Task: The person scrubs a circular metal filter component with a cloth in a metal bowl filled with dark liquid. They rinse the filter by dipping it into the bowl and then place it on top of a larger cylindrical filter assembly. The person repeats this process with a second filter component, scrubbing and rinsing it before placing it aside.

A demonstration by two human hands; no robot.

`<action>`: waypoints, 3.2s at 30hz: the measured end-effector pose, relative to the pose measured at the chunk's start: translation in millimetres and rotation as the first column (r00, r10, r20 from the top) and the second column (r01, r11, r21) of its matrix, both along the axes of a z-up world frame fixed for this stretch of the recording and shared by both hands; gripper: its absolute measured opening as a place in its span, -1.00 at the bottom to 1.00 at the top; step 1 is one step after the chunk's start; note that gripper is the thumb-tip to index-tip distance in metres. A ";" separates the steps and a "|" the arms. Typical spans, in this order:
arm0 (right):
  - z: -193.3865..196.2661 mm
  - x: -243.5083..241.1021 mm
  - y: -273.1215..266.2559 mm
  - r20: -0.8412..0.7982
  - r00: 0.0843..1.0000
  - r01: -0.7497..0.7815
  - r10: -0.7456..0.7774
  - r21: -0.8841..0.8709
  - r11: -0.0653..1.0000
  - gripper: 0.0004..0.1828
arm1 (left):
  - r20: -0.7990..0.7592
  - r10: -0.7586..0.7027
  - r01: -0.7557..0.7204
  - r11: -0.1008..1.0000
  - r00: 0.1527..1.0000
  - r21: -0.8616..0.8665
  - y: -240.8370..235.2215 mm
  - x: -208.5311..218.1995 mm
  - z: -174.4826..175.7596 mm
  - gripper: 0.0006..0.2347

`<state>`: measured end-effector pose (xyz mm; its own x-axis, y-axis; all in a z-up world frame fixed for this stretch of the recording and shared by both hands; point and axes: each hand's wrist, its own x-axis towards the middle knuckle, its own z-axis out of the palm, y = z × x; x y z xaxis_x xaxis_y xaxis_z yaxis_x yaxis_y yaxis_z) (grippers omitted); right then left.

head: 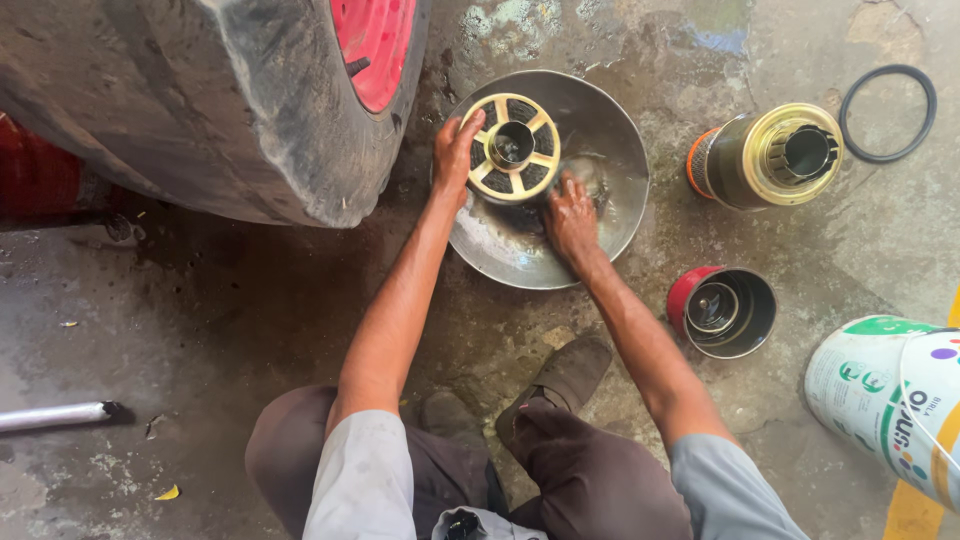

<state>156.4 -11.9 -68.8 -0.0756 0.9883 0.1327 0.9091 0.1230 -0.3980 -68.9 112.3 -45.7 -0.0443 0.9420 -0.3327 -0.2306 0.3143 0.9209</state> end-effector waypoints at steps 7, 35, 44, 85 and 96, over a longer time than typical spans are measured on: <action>-40.1 18.7 11.3 -0.693 -0.559 -0.311 -0.455 -0.333 0.890 -0.71 | 0.352 -0.009 0.069 0.985 0.936 -0.159 -9.6 12.2 -4.5 -0.57; -40.5 10.6 45.9 -0.700 0.682 0.096 -0.213 -0.203 0.974 -0.60 | 0.379 -0.314 0.424 0.869 0.870 -0.255 -29.2 27.7 54.0 -0.58; 8.3 6.7 41.0 -0.919 0.066 0.023 -0.389 -0.389 0.921 -0.56 | 0.274 -0.332 0.389 0.902 0.903 -0.189 -26.6 11.5 61.6 -0.55; -0.5 36.8 48.4 -0.360 0.908 0.046 -0.213 -0.422 0.905 -0.31 | 0.065 -0.276 0.282 0.952 0.959 -0.121 -15.4 -0.7 30.1 -0.55; 7.7 31.3 17.3 0.057 0.983 -0.125 0.177 -0.502 0.856 -0.29 | 0.100 -0.083 0.087 0.995 0.992 -0.038 -14.7 4.7 41.5 -0.43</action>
<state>187.8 5.5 -61.1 -0.2163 0.8970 -0.3855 0.9325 0.0728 -0.3538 -64.3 97.6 -4.2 0.0700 0.9260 -0.3710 -0.2900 0.3747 0.8806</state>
